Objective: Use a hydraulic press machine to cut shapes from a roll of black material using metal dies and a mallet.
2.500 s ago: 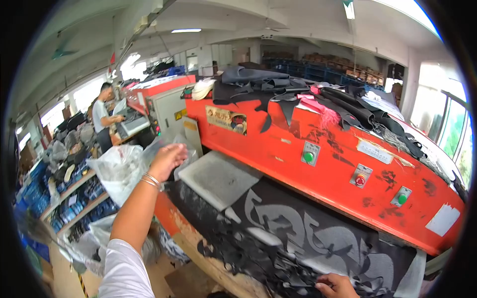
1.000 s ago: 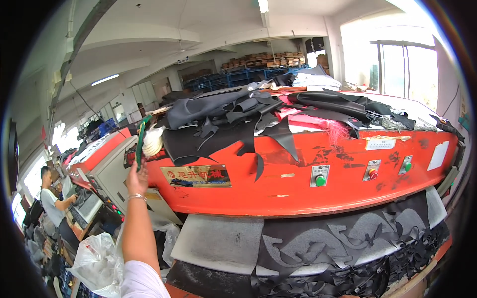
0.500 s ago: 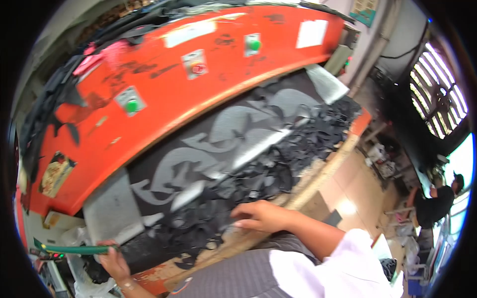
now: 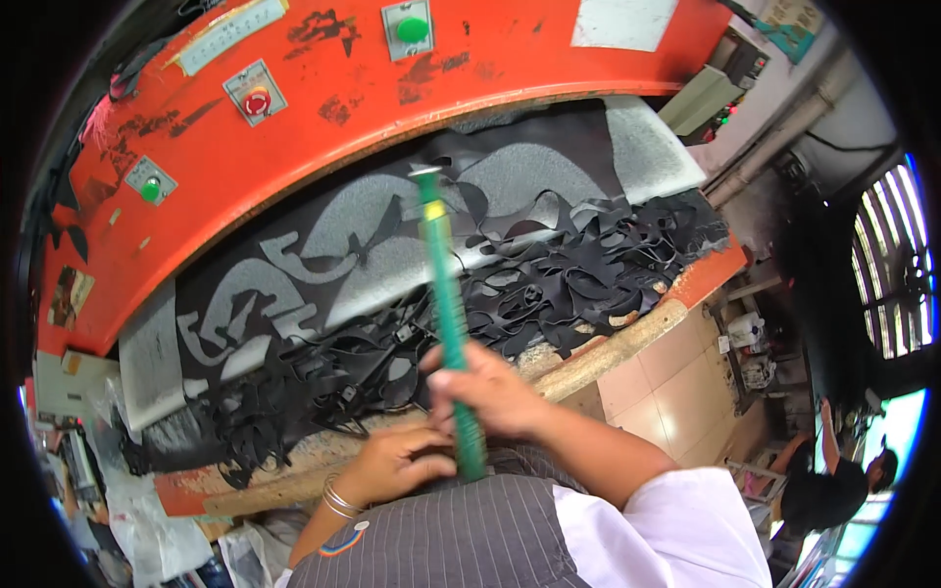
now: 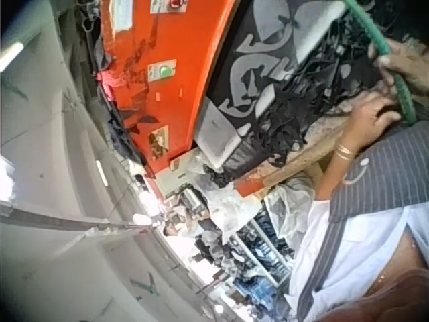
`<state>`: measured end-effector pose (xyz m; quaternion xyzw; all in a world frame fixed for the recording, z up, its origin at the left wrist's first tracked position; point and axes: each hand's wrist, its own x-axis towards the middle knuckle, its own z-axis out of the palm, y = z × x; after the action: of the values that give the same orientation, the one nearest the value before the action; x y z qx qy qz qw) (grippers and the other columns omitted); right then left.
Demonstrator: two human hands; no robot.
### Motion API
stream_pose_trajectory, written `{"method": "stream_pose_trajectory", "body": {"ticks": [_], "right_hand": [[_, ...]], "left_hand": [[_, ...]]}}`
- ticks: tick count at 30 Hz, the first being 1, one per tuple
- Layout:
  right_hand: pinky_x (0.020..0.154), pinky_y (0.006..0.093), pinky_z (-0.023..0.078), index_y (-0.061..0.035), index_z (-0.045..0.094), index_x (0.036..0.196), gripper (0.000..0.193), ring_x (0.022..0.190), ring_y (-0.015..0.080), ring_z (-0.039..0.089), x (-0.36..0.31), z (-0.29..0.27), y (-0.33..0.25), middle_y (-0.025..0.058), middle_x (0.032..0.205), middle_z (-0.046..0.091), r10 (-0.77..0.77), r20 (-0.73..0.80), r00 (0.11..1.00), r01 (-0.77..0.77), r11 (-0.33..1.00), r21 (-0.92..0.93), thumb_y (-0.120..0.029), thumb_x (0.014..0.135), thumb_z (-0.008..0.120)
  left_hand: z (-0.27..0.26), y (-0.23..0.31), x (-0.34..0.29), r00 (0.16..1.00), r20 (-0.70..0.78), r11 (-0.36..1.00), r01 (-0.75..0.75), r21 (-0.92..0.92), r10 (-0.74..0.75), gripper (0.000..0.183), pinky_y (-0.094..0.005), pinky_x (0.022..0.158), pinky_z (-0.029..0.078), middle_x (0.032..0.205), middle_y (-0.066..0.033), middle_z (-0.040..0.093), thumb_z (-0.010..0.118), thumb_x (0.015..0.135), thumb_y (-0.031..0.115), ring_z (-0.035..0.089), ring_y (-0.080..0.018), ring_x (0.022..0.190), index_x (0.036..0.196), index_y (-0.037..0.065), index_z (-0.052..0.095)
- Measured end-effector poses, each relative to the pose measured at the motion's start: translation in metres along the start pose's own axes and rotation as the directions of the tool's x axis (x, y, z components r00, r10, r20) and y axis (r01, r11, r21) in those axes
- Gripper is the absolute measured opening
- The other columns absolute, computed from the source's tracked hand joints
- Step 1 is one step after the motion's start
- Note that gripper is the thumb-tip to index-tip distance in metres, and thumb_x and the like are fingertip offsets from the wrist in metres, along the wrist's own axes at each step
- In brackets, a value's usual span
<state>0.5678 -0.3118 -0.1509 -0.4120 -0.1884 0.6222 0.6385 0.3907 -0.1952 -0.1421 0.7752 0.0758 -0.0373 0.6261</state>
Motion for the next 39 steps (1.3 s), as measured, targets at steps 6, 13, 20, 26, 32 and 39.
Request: {"method": "stream_pose_trajectory", "body": {"ticks": [6,13,20,26,32,39], "right_hand": [[0.064,0.0278,0.048,0.0001,0.049,0.115,0.04,0.071,0.0102,0.057,-0.069,-0.086,-0.035,0.0042,0.079,0.058,-0.369,-0.208,0.906,-0.031,0.432,-0.901,-0.021,0.087,0.068],[0.063,0.0297,0.049,-0.0008,0.049,0.115,0.042,0.068,0.0181,0.061,-0.063,-0.059,-0.008,0.0114,0.081,0.061,-0.202,-0.237,0.95,-0.134,0.42,-0.898,-0.017,0.083,0.073],[0.057,0.0348,0.05,-0.0001,0.046,0.111,0.04,0.064,0.027,0.066,-0.064,-0.037,0.01,0.0157,0.078,0.063,-0.244,-0.243,0.939,-0.168,0.292,-0.942,-0.011,0.083,0.073],[0.056,0.0357,0.051,0.0023,0.048,0.113,0.042,0.064,0.0275,0.065,-0.054,-0.001,0.047,0.0166,0.078,0.063,-0.308,-0.337,0.89,-0.257,0.273,-0.927,-0.01,0.082,0.073],[0.059,0.0358,0.051,0.0022,0.047,0.114,0.042,0.065,0.0281,0.064,-0.036,0.035,0.086,0.0165,0.079,0.063,-0.413,-0.47,0.78,-0.395,0.257,-0.882,-0.011,0.083,0.072],[0.06,0.0375,0.051,0.0027,0.047,0.115,0.044,0.065,0.0302,0.065,-0.022,0.059,0.116,0.0167,0.08,0.063,-0.456,-0.572,0.682,-0.495,0.288,-0.82,-0.013,0.083,0.072]], "left_hand": [[0.023,-0.025,0.01,0.788,-0.564,0.696,0.262,0.669,0.246,0.057,-0.0448,0.097,0.035,0.102,-0.0069,0.063,0.077,0.072,0.045,0.056,-0.0258,0.102,0.111,0.006,0.063],[0.019,-0.048,0.012,0.855,-0.511,0.728,0.293,0.619,0.09,0.063,-0.0456,0.099,0.032,0.106,-0.0076,0.063,0.074,0.074,0.047,0.055,-0.0242,0.102,0.12,0.006,0.062],[0.005,-0.06,0.012,0.888,-0.453,0.765,0.237,0.599,0.079,0.059,-0.0453,0.101,0.031,0.107,-0.007,0.063,0.075,0.075,0.042,0.056,-0.0234,0.104,0.119,0.004,0.062],[-0.051,-0.066,0.0,0.982,-0.102,0.683,-0.037,0.729,0.162,0.063,-0.0488,0.103,0.031,0.113,-0.0089,0.062,0.076,0.071,0.041,0.054,-0.0259,0.111,0.12,0.005,0.061],[-0.115,-0.079,0.011,0.973,0.092,0.746,-0.22,0.629,0.209,0.069,-0.051,0.102,0.033,0.121,-0.0125,0.058,0.077,0.067,0.047,0.054,-0.0295,0.113,0.121,0.007,0.06],[-0.12,-0.112,0.018,0.953,0.17,0.729,-0.302,0.615,0.252,0.079,-0.0459,0.094,0.044,0.121,-0.0146,0.058,0.084,0.058,0.039,0.052,-0.0356,0.116,0.125,0.005,0.057]]}}
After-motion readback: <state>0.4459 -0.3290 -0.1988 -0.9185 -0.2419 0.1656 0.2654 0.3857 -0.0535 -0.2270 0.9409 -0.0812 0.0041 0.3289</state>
